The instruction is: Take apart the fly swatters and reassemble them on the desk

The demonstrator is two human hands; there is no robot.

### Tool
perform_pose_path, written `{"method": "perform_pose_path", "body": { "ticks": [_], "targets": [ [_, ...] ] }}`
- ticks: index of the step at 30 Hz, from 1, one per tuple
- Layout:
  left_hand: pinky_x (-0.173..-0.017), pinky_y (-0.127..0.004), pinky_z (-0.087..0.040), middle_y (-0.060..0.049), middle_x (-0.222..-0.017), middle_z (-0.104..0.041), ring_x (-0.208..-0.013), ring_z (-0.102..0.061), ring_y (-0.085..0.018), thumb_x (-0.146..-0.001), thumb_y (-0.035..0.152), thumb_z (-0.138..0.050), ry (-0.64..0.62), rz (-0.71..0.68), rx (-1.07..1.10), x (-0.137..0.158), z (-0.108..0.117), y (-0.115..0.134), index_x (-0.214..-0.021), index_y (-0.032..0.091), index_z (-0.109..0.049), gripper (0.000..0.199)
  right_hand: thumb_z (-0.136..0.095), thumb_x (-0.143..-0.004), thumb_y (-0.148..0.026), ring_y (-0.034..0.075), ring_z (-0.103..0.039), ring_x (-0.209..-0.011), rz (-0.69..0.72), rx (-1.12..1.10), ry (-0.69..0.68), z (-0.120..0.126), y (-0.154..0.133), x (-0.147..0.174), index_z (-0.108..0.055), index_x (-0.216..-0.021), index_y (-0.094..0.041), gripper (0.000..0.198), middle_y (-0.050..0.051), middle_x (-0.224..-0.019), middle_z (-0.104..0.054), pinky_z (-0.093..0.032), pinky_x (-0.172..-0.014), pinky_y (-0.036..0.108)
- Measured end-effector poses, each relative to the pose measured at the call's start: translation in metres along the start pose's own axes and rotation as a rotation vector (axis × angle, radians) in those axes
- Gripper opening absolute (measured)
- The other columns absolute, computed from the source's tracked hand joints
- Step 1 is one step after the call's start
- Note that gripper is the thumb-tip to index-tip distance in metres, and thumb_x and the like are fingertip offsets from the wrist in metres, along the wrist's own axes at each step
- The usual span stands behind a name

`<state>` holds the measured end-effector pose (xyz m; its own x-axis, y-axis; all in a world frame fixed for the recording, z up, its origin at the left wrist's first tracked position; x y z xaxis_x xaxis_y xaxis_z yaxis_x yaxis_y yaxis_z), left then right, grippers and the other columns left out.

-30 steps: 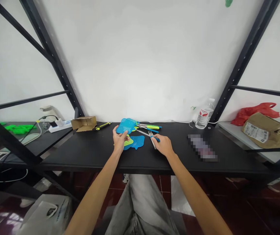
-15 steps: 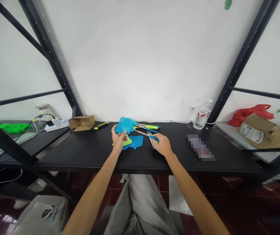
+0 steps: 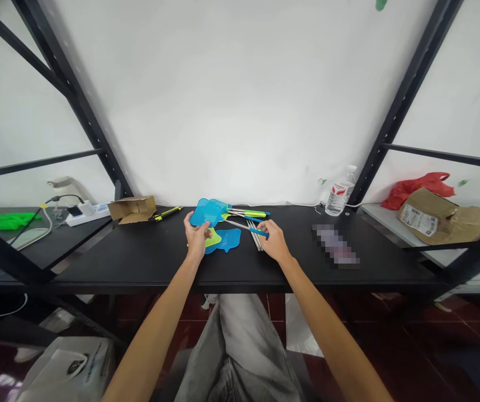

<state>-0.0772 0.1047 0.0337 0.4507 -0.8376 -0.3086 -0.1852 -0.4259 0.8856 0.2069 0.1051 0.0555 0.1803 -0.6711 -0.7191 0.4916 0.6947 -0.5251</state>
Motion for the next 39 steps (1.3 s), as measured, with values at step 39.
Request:
{"method": "perform_pose_path", "body": {
  "ticks": [39],
  "targets": [
    [-0.044,-0.019,-0.036,0.012,-0.053,-0.043,-0.039,-0.044,-0.009,-0.075,0.031,-0.07,-0.084,-0.017,-0.076,0.003,-0.008,0.002,-0.142,0.024,-0.029,0.079,-0.052,-0.094,-0.042,0.027,-0.069,-0.092,-0.061,0.127,-0.131,-0.008,0.013,0.001,-0.075,-0.099,-0.023,0.03,0.007,-0.101,-0.075,-0.05,-0.079,0.036]
  ]
}}
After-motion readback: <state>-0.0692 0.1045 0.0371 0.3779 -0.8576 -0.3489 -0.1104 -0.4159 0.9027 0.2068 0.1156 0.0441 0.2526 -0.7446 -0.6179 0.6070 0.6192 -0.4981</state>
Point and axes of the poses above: each hand's wrist, its own x-axis away from the middle knuckle, its own z-axis out of the back of the hand, y = z × x, the point moved 9 cm from there along -x, towards the middle knuckle
